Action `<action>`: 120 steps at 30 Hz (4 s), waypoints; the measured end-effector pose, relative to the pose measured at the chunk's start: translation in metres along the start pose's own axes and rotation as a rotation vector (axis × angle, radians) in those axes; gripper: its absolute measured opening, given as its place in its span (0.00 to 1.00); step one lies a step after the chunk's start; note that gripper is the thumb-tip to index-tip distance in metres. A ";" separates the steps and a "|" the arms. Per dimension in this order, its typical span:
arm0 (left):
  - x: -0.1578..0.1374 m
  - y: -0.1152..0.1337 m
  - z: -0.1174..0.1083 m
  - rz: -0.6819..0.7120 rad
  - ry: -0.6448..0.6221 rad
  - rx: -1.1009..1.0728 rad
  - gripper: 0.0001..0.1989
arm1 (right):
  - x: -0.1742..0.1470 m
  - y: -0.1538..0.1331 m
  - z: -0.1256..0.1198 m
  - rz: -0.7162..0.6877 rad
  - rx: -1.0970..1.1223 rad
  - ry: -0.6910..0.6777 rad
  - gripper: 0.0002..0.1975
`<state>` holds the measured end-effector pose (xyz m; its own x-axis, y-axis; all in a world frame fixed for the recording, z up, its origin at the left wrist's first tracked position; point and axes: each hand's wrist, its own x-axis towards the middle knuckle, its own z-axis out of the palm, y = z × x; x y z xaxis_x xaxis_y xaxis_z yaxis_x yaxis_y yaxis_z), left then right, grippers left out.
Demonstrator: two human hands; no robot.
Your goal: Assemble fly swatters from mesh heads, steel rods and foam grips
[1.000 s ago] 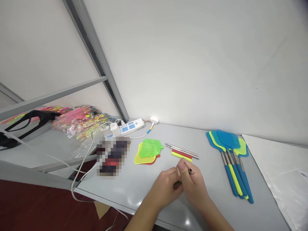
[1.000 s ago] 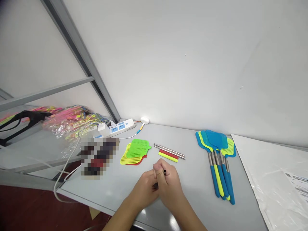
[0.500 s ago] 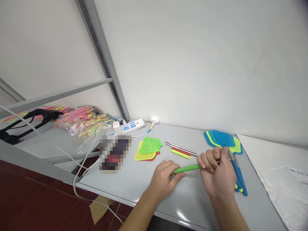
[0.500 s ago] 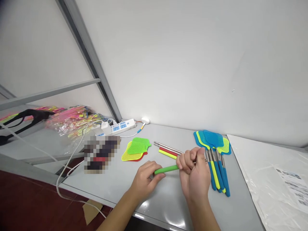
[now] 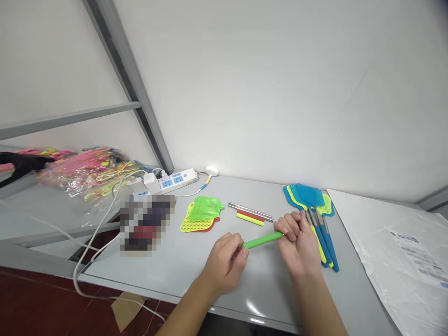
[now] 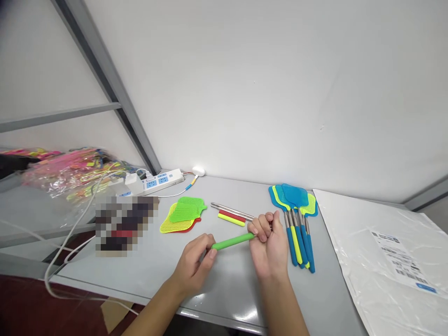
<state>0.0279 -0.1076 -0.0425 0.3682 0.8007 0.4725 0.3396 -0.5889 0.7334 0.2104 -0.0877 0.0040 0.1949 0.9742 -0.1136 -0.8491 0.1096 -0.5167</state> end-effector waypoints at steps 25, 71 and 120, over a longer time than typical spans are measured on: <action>-0.002 0.033 -0.040 -0.602 -0.234 -0.640 0.15 | -0.003 0.046 0.053 0.332 -0.399 -0.257 0.14; -0.034 0.030 0.006 -0.525 -0.121 -0.478 0.21 | -0.001 0.008 -0.009 -0.046 -0.481 0.004 0.19; -0.039 0.058 0.004 -0.974 -0.278 -1.211 0.16 | -0.017 0.000 -0.040 0.392 -0.677 -0.489 0.21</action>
<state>0.0369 -0.1731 -0.0201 0.6171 0.6803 -0.3955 -0.2838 0.6611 0.6945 0.2268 -0.1125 -0.0276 -0.4064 0.9089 -0.0937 -0.3124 -0.2346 -0.9205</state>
